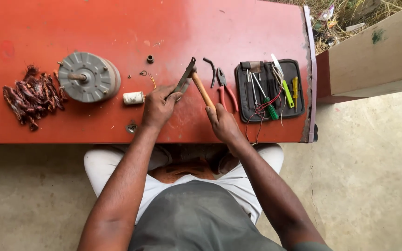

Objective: The recorder disassembles and repairs a small electric fan motor using pliers and a hammer.

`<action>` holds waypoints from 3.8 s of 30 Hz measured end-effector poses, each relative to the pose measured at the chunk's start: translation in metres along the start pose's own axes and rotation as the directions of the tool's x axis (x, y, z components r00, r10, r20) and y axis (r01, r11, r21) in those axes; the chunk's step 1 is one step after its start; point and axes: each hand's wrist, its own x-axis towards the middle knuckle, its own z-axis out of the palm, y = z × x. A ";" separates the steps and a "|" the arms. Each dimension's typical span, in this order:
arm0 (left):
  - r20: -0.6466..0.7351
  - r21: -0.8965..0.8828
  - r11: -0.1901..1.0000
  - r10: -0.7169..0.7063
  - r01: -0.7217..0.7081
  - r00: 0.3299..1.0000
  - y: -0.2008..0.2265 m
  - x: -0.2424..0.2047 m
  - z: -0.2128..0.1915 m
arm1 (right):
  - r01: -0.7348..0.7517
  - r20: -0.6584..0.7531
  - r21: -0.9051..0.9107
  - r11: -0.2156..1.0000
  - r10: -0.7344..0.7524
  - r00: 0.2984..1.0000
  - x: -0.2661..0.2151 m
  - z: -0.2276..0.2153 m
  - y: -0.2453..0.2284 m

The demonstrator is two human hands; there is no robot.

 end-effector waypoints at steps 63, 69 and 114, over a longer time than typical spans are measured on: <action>0.332 -0.770 0.491 -0.236 0.407 0.913 0.049 -0.076 -0.006 | -0.155 0.146 0.984 -0.090 -0.099 0.984 -0.028 -0.005 -0.039; 0.486 -0.767 0.358 -0.218 0.533 0.846 0.054 -0.055 -0.011 | -0.167 0.168 0.985 0.051 -0.019 0.986 -0.031 -0.004 -0.055; 0.283 -0.878 0.286 -0.338 0.385 0.898 0.041 -0.085 -0.002 | 0.276 -0.129 0.622 0.733 -0.252 0.959 -0.035 -0.027 -0.053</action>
